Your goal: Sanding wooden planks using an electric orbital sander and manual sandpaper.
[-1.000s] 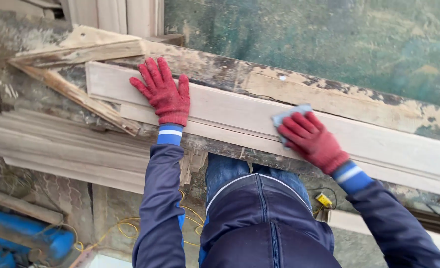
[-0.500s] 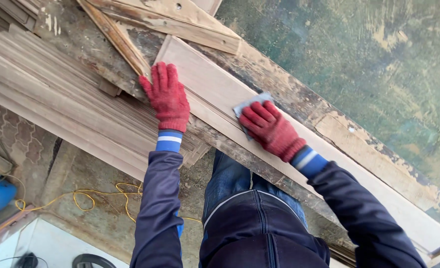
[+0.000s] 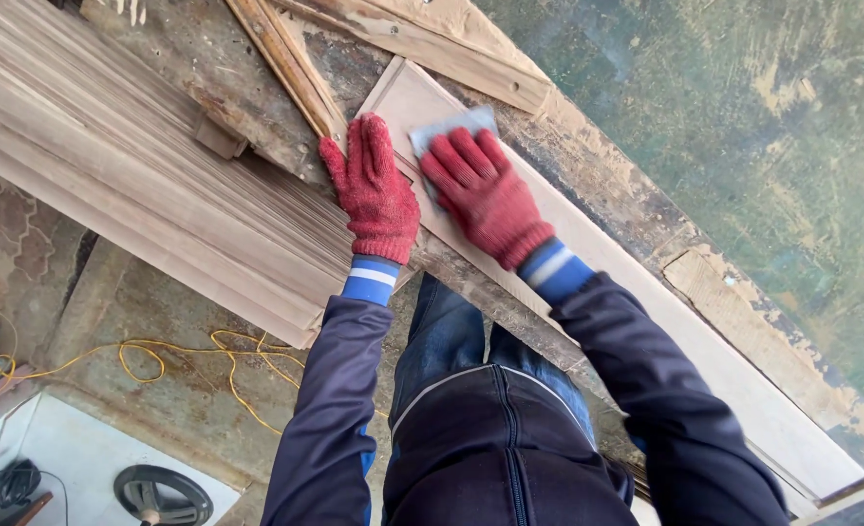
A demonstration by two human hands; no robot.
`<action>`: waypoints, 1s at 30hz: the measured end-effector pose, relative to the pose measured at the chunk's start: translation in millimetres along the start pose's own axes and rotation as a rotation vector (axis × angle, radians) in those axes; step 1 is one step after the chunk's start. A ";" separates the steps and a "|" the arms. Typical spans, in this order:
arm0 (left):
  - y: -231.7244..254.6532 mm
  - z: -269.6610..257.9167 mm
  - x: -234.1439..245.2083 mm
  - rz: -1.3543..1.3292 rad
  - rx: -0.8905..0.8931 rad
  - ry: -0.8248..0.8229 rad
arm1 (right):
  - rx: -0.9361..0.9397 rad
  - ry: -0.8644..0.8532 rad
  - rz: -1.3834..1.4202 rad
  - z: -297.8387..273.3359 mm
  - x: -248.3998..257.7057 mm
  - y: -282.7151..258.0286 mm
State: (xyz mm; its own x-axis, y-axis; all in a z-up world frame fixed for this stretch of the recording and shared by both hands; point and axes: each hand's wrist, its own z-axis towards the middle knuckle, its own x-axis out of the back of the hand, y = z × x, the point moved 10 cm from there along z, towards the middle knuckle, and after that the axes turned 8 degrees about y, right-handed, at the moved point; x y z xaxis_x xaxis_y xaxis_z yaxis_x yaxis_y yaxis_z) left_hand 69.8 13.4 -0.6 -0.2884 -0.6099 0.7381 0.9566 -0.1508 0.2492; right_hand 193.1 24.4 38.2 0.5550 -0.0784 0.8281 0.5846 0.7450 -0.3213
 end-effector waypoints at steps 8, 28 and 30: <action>6.9 12.3 8.0 -0.032 0.004 -0.038 | -0.100 -0.265 -0.133 -193.3 118.0 -2.6; 0.9 3.2 4.1 -0.007 -0.001 0.005 | 0.027 0.005 0.020 -35.0 45.7 -18.8; 3.6 3.5 5.0 0.005 -0.016 0.008 | 0.012 -0.047 0.023 -92.0 84.7 -18.0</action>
State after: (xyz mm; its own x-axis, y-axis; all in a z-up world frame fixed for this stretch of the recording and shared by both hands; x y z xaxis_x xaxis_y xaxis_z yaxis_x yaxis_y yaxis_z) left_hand 71.6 12.5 6.2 -0.2838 -0.6167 0.7343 0.9585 -0.1608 0.2355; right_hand 284.0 -56.6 71.9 0.5400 -0.0304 0.8411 0.5647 0.7542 -0.3352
